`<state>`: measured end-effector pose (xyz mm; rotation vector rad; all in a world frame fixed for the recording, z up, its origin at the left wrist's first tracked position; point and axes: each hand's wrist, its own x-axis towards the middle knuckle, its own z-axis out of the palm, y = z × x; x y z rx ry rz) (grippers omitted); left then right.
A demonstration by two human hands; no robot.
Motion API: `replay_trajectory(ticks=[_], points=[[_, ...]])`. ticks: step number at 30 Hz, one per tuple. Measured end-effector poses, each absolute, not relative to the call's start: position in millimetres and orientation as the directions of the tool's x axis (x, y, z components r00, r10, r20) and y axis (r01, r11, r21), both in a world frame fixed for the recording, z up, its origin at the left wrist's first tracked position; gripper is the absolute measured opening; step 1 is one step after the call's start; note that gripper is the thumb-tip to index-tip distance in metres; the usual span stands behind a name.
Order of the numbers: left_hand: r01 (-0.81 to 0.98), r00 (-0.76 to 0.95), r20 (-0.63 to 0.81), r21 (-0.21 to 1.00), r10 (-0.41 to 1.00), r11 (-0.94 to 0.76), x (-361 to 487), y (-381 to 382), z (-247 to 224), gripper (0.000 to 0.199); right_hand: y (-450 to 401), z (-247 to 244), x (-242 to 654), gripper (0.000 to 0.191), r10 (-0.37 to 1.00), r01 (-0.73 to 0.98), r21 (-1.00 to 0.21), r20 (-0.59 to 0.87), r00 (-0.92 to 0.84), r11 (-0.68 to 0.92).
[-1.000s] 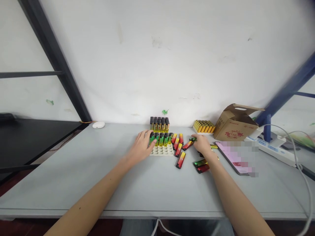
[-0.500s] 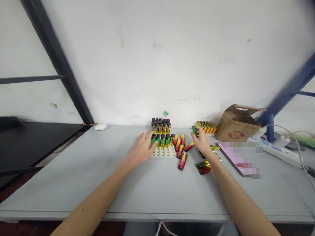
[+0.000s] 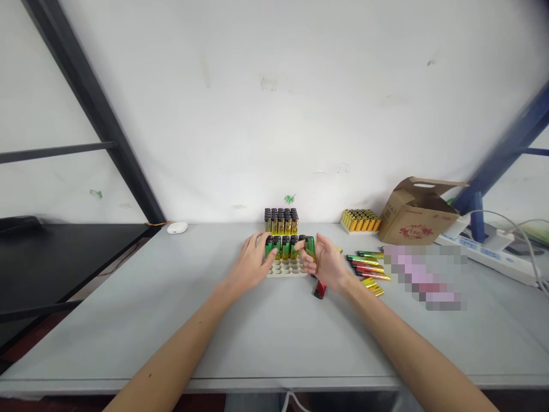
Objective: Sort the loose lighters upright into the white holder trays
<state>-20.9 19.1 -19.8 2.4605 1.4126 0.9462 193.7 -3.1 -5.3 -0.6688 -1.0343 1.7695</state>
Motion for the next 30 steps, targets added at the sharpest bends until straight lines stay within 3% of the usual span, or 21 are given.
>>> replay_trajectory(ticks=[4,8,14,20,30], points=[[0.729,0.355,0.433,0.427,0.828,-0.535,-22,20,-21,0.043,0,-15,189,0.027,0.923,-0.511,-0.839,0.029,-0.383,-0.185],[0.721,0.36,0.438,0.429,0.824,-0.544,-23,20,-21,0.044,-2,-18,188,0.029,0.939,-0.426,-0.895,0.023,-0.344,-0.134],[0.724,0.364,0.406,0.443,0.838,-0.529,-23,19,-19,0.045,-2,-14,190,0.049,0.89,-0.445,-0.852,-0.053,-0.452,-0.277],[0.712,0.37,0.41,0.451,0.834,-0.538,-23,17,-18,0.045,1,-15,189,0.043,0.908,-0.491,-0.815,-0.097,-0.408,-0.308],[0.703,0.363,0.416,0.465,0.834,-0.538,-24,17,-19,0.045,0,-18,188,0.043,0.907,-0.425,-0.855,-0.113,-0.406,-0.296]])
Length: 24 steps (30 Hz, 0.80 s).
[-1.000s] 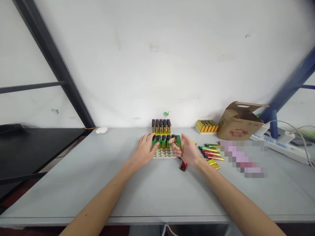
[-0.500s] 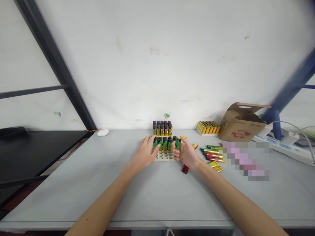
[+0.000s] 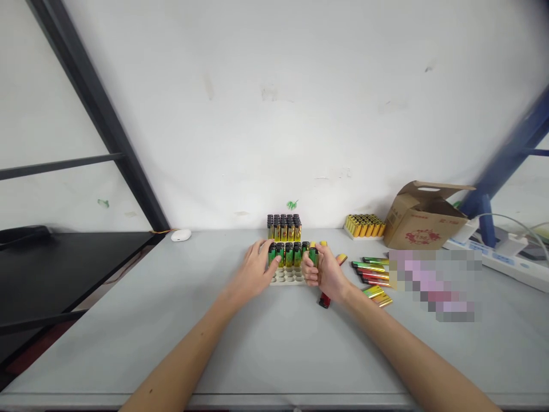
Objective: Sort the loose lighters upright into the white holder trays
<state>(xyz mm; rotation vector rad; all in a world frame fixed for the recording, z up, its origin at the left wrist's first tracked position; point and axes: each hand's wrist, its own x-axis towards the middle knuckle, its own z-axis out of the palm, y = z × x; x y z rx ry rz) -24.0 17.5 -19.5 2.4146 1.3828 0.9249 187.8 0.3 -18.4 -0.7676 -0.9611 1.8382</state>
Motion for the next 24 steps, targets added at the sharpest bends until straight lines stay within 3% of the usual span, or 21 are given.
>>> replay_trajectory(ticks=[9,12,15,19,24], points=[[0.71,0.367,0.395,0.465,0.842,-0.528,-25,19,-20,0.046,-3,-14,187,0.046,0.9,-0.405,-0.881,-0.051,-0.433,-0.244],[0.699,0.367,0.41,0.471,0.835,-0.538,-25,19,-19,0.044,-5,-3,193,0.034,0.923,-0.428,-0.889,0.017,-0.385,-0.162],[0.698,0.367,0.41,0.472,0.835,-0.538,-25,18,-19,0.043,-3,4,202,0.028,0.968,-0.38,-0.925,0.101,-0.231,0.006],[0.692,0.363,0.419,0.478,0.832,-0.542,-25,18,-19,0.043,6,1,217,0.031,0.967,-0.039,-0.968,0.25,-0.051,0.249],[0.685,0.362,0.429,0.48,0.828,-0.548,-25,18,-18,0.04,14,-12,226,0.028,0.921,0.347,-0.857,0.386,-0.057,0.38]])
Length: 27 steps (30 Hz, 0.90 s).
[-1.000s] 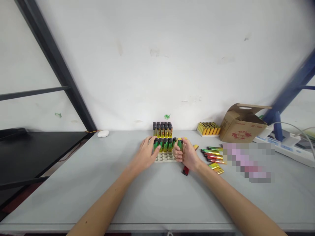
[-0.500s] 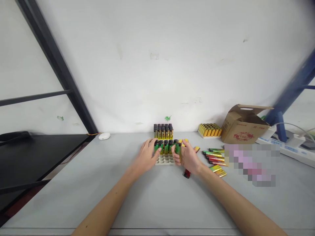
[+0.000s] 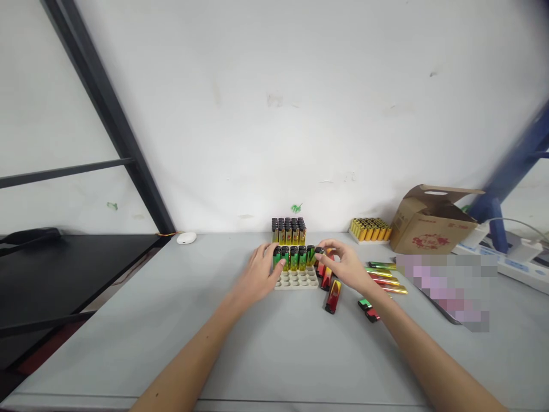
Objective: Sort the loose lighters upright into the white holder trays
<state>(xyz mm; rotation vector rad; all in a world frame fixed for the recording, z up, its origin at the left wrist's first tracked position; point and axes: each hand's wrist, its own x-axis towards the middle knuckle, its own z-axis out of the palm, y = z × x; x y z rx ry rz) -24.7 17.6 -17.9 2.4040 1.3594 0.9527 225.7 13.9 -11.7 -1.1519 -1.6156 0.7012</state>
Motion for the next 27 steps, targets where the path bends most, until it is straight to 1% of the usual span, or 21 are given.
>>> replay_trajectory(ticks=[4,9,15,19,22,25,27], points=[[0.685,0.363,0.423,0.484,0.83,-0.545,-25,16,-16,0.04,13,-17,223,0.024,0.909,0.429,-0.804,0.393,-0.138,0.413],[0.685,0.37,0.405,0.489,0.836,-0.54,-25,16,-15,0.04,12,-18,220,0.022,0.873,0.516,-0.724,0.476,-0.106,0.458],[0.687,0.372,0.414,0.48,0.831,-0.546,-25,16,-16,0.042,16,-25,220,0.022,0.861,0.51,-0.726,0.505,-0.06,0.461],[0.695,0.366,0.414,0.473,0.833,-0.541,-26,17,-17,0.042,16,-27,219,0.021,0.862,0.552,-0.697,0.5,-0.084,0.458],[0.701,0.371,0.407,0.467,0.835,-0.539,-26,17,-17,0.042,14,-27,217,0.023,0.84,0.619,-0.623,0.529,-0.117,0.478],[0.701,0.377,0.401,0.466,0.835,-0.54,-26,17,-15,0.042,11,-28,216,0.027,0.778,0.702,-0.501,0.617,-0.12,0.505],[0.698,0.377,0.4,0.47,0.835,-0.541,-26,17,-15,0.043,11,-28,217,0.026,0.75,0.742,-0.434,0.647,-0.137,0.511]])
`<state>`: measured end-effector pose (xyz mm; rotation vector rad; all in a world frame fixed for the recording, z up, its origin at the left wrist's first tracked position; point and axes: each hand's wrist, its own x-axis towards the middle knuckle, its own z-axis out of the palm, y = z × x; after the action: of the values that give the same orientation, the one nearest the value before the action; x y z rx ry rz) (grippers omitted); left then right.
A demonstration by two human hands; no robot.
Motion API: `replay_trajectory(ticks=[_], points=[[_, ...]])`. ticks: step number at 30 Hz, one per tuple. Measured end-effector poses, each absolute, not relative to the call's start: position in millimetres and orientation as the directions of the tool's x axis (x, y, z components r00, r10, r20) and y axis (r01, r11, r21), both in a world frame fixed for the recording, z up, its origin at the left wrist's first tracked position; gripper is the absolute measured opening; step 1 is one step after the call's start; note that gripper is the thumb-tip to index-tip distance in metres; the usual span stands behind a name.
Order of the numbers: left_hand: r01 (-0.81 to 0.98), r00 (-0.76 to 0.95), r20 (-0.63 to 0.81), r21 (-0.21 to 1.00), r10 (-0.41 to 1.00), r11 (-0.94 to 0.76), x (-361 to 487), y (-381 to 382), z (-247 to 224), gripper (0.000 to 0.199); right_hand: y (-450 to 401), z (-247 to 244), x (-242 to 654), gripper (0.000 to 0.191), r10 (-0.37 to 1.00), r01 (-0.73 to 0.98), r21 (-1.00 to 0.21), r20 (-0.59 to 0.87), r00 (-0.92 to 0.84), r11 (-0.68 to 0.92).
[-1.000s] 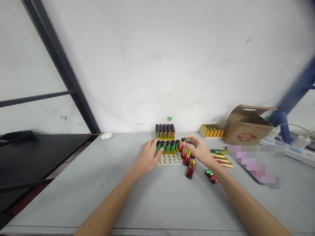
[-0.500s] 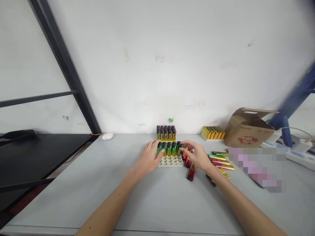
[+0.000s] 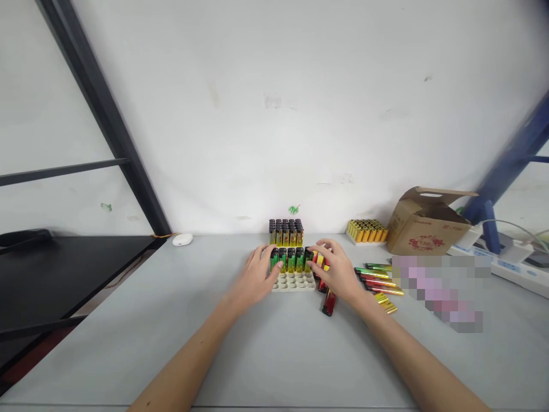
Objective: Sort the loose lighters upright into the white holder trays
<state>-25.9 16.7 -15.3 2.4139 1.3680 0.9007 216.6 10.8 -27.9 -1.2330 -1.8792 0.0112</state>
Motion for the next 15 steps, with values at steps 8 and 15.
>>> replay_trajectory(ticks=[8,15], points=[[0.712,0.369,0.38,0.471,0.848,-0.521,-27,20,-20,0.046,18,-19,236,0.033,0.721,0.779,-0.392,0.685,-0.107,0.489],[0.715,0.377,0.357,0.474,0.855,-0.513,-26,18,-18,0.048,23,-5,292,0.04,0.888,0.872,-0.326,0.158,0.431,-0.365]])
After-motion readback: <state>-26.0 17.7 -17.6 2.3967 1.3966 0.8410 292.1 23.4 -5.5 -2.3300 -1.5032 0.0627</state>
